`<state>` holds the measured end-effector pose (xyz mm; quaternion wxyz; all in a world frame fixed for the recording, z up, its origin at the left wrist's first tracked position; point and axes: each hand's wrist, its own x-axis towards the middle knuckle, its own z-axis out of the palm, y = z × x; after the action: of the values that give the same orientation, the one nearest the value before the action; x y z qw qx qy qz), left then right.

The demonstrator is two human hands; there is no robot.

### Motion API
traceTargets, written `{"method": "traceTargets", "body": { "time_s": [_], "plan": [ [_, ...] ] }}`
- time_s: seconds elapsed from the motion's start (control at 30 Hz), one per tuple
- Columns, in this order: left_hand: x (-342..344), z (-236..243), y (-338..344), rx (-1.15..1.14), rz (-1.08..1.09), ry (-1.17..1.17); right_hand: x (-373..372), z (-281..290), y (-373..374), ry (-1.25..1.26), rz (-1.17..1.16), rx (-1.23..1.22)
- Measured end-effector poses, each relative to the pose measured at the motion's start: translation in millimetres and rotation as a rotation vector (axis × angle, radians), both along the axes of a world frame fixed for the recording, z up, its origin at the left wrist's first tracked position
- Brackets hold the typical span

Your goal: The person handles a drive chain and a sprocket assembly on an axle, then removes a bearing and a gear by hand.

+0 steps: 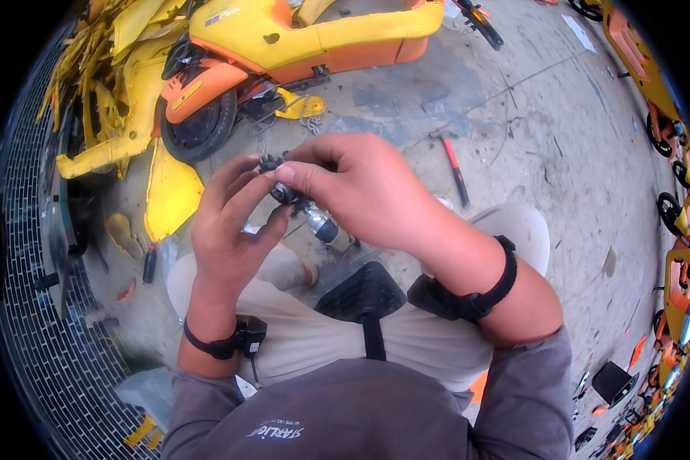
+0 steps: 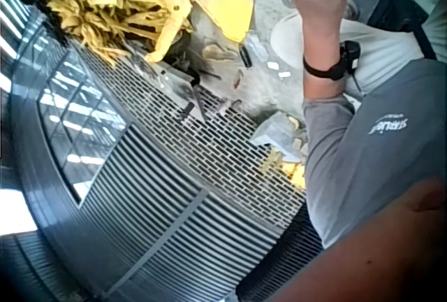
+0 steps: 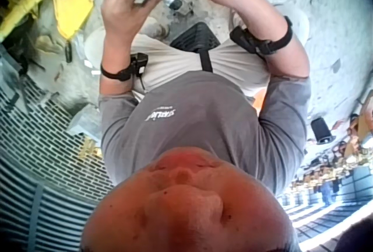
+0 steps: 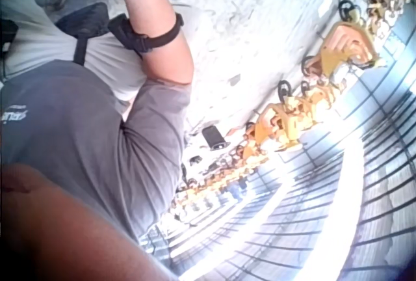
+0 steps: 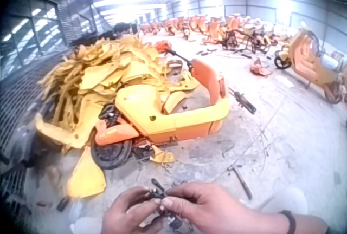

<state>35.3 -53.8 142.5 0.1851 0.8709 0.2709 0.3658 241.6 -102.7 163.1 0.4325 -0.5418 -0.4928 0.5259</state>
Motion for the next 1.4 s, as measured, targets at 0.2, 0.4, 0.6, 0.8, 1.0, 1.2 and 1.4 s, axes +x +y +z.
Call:
{"method": "traceTargets", "body": {
  "time_s": [0.2,0.4,0.6,0.8,1.0,1.2,1.4],
  "plan": [
    [-1,0,-1,-0.022,-0.015,-0.003,-1,-2,0,0.027,0.003,0.003],
    [1,1,-1,-0.024,-0.011,-0.048,-6,-6,-1,0.043,-0.020,0.016],
    [0,-3,1,0.010,-0.027,-0.057,-10,-4,-3,0.085,-0.042,0.061],
    [-1,-3,2,-0.007,-0.046,-0.035,-8,1,-4,0.029,-0.003,0.016],
    [6,-5,-1,0.054,0.016,-0.036,-14,3,-6,-0.014,-0.077,0.023],
    [3,-6,0,0.075,0.013,-0.020,-17,-6,-6,0.177,-0.124,0.006],
    [3,-5,0,0.051,0.004,-0.030,-19,-3,-5,0.436,-0.160,-0.101]
  ]
}}
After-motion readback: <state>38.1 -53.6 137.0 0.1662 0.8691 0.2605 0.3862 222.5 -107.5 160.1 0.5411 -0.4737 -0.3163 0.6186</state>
